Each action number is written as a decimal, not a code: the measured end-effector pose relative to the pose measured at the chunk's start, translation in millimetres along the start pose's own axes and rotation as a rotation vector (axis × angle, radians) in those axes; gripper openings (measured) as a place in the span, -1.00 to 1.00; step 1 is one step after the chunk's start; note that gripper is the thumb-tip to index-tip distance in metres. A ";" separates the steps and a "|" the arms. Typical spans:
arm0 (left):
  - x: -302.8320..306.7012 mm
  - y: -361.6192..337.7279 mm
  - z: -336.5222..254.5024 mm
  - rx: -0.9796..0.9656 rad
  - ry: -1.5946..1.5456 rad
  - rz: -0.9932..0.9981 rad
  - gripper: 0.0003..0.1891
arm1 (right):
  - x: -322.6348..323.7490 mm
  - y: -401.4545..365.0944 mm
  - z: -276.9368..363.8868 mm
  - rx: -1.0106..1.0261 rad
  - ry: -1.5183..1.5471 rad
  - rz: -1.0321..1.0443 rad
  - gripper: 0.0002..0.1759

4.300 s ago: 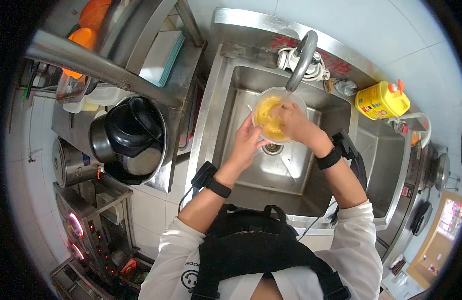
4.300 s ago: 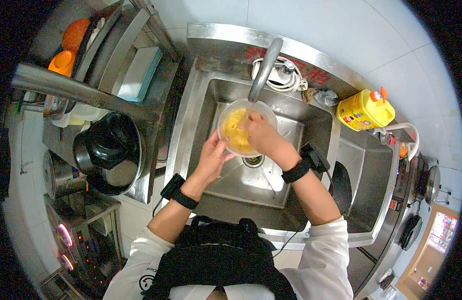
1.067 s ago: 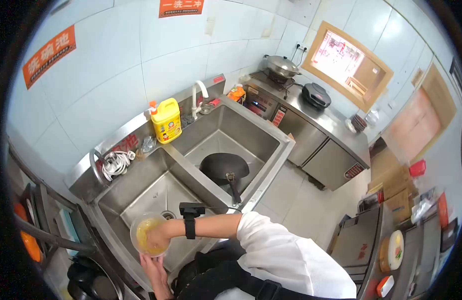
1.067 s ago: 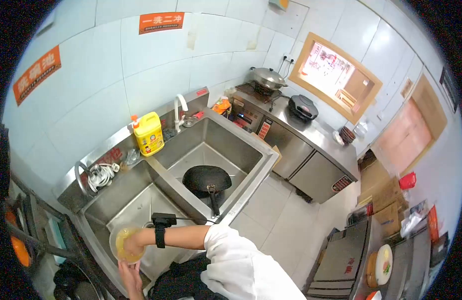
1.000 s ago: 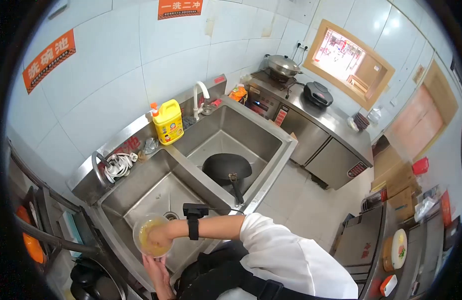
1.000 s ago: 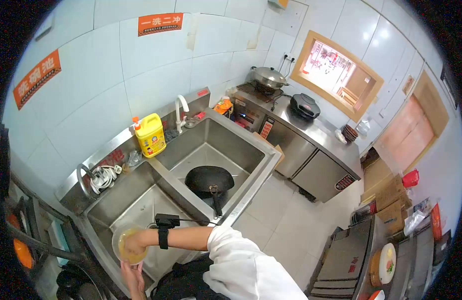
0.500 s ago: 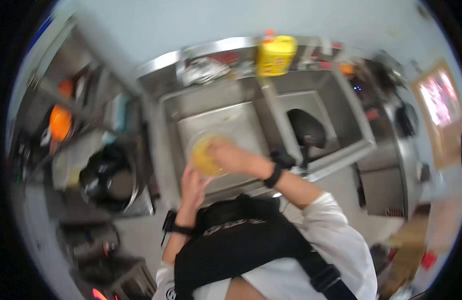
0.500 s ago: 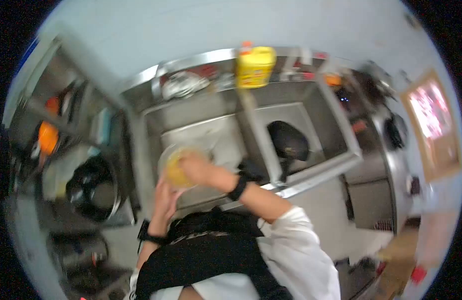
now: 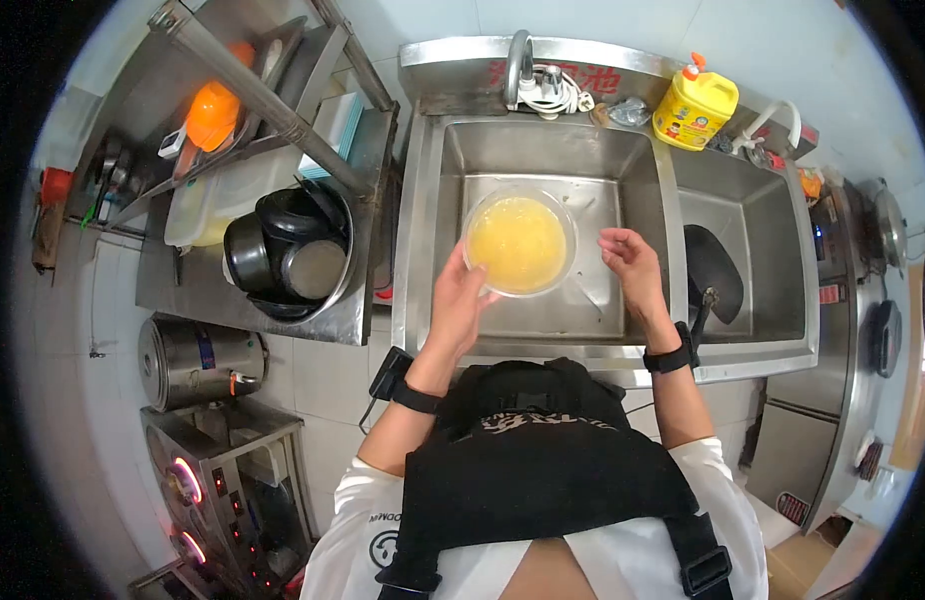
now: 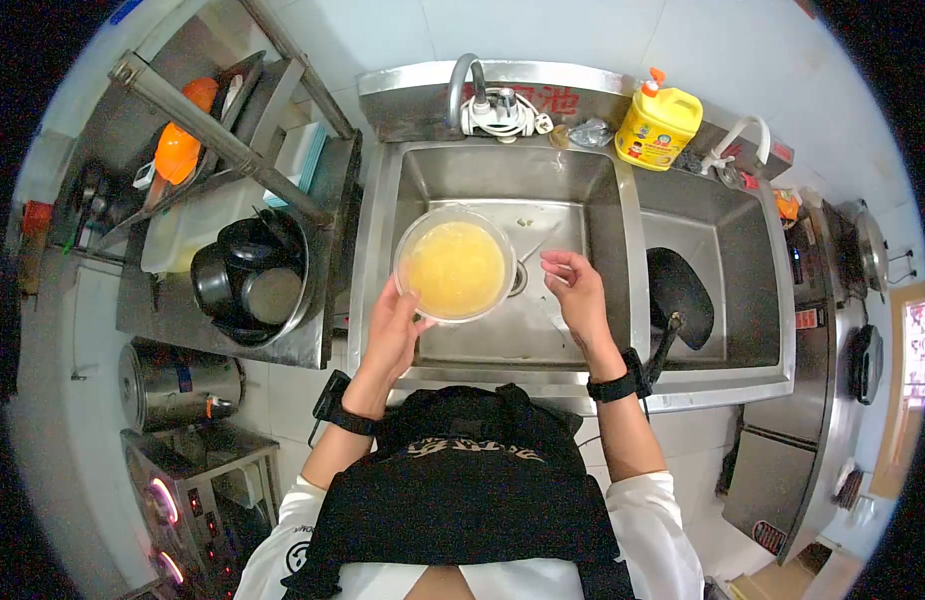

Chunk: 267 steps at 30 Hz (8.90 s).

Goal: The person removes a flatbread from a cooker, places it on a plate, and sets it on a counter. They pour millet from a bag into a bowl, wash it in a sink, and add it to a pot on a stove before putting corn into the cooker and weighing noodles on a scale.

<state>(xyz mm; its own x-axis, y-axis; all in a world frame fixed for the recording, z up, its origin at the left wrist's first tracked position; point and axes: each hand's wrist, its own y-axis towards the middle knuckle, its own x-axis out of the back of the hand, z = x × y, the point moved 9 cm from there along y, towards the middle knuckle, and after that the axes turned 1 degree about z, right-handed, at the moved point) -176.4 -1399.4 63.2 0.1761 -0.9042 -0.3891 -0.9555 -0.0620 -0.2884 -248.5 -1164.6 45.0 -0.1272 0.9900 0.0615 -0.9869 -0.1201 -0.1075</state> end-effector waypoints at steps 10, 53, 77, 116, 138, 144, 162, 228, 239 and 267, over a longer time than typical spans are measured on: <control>2.8 9.7 -18.1 -0.085 0.001 -0.045 -0.50 | -52.0 2.4 -31.8 -0.142 0.318 0.231 -0.57; -17.1 12.3 -69.2 -0.345 0.220 -0.054 -0.38 | -71.7 -6.3 -55.4 -0.428 0.521 0.282 -0.61; -13.1 22.8 -94.1 -0.475 0.379 -0.083 -0.35 | -48.2 38.4 -14.9 0.166 -0.506 0.260 -0.72; 37.2 196.9 28.0 0.021 -0.349 -0.122 -0.49 | -92.8 262.0 24.2 0.035 -0.129 0.410 -0.74; 43.7 183.4 50.8 0.138 -0.196 -0.157 -0.41 | -175.3 183.6 15.9 0.570 -0.732 0.817 -0.53; 43.1 187.1 49.3 0.118 -0.247 -0.130 -0.42 | -170.9 174.4 25.0 0.485 -0.694 0.919 -0.53; 30.6 207.5 54.9 0.138 -0.277 -0.103 -0.48 | -94.8 355.5 16.4 0.678 -1.138 0.079 -0.57; -8.4 15.0 -53.0 -0.358 0.164 -0.105 -0.36 | -65.6 5.0 -33.4 -0.356 0.358 0.322 -0.75; -15.5 15.9 -64.2 -0.356 0.182 -0.114 -0.35 | -62.3 4.8 -40.5 -0.334 0.293 0.317 -0.74; -22.2 22.0 -92.8 -0.501 0.302 -0.068 -0.34 | -56.5 10.1 -49.2 -0.315 0.121 0.272 -0.75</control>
<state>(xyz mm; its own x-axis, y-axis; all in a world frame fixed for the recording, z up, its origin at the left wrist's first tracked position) -223.4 -1419.9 146.7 0.2363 -0.9669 -0.0964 -0.9526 -0.2501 0.1731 -246.4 -1218.1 -8.3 -0.3476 0.9291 -0.1260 -0.8380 -0.3681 -0.4027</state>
